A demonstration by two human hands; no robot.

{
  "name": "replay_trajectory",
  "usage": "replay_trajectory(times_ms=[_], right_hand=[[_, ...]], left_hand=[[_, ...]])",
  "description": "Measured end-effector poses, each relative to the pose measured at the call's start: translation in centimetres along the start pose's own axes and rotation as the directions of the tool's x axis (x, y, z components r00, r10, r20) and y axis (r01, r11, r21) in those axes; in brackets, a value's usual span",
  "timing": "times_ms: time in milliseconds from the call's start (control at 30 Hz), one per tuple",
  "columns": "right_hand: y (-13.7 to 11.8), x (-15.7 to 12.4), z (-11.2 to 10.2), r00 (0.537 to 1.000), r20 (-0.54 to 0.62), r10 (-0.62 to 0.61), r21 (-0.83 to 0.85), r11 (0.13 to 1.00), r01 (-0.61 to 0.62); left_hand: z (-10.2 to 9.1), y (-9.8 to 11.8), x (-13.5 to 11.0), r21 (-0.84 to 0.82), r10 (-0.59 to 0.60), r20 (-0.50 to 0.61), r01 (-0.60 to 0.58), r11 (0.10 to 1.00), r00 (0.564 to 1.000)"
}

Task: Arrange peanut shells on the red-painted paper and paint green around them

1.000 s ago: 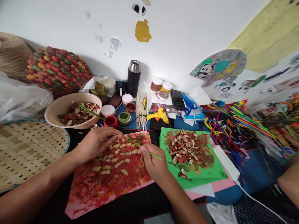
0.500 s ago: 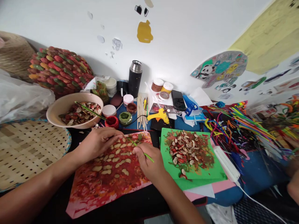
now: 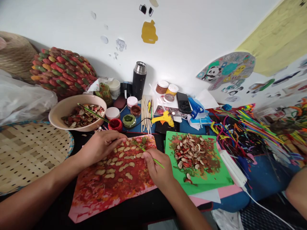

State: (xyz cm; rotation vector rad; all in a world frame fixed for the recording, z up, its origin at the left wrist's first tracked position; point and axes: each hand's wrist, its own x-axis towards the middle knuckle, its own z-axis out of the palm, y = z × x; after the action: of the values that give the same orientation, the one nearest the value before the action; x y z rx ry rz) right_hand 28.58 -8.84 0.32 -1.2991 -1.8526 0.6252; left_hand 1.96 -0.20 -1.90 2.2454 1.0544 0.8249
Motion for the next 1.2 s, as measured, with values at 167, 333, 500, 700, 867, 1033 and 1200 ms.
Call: replay_trajectory(times_ms=[167, 333, 500, 700, 867, 1033, 1200], right_hand=[[0.0, -0.3, 0.0, 1.0, 0.004, 0.028, 0.016, 0.999, -0.028], [0.6, -0.9, -0.8, 0.992, -0.068, 0.109, 0.058, 0.993, -0.105], [1.1, -1.0, -1.7, 0.979, -0.115, 0.169, 0.083, 0.984, -0.16], [1.5, -1.1, -1.6, 0.967, -0.138, 0.214, 0.123, 0.972, -0.198], [2.1, -0.9, -1.5, 0.969, -0.134, 0.209, 0.102, 0.975, -0.196], [2.2, -0.8, -1.7, 0.961, -0.191, 0.202, 0.12, 0.976, -0.181], [1.5, -1.2, -1.7, 0.96, -0.179, 0.216, 0.221, 0.96, -0.174]], left_hand=[[0.0, 0.0, -0.1, 0.008, 0.001, 0.002, -0.001, 1.0, 1.0], [-0.1, 0.5, 0.0, -0.023, 0.006, -0.004, -0.006, 1.0, 1.0], [-0.3, 1.1, 0.1, -0.073, 0.013, -0.012, -0.013, 0.997, 1.0], [-0.4, 1.4, -0.1, -0.094, 0.007, -0.037, -0.011, 0.996, 0.999], [-1.4, 1.6, 0.0, -0.082, -0.033, -0.059, 0.028, 0.996, 0.998], [-1.2, 1.7, -0.2, -0.087, 0.006, -0.042, -0.01, 0.996, 0.999], [0.1, 1.7, -0.3, -0.053, 0.06, -0.01, -0.06, 0.997, 0.998]])
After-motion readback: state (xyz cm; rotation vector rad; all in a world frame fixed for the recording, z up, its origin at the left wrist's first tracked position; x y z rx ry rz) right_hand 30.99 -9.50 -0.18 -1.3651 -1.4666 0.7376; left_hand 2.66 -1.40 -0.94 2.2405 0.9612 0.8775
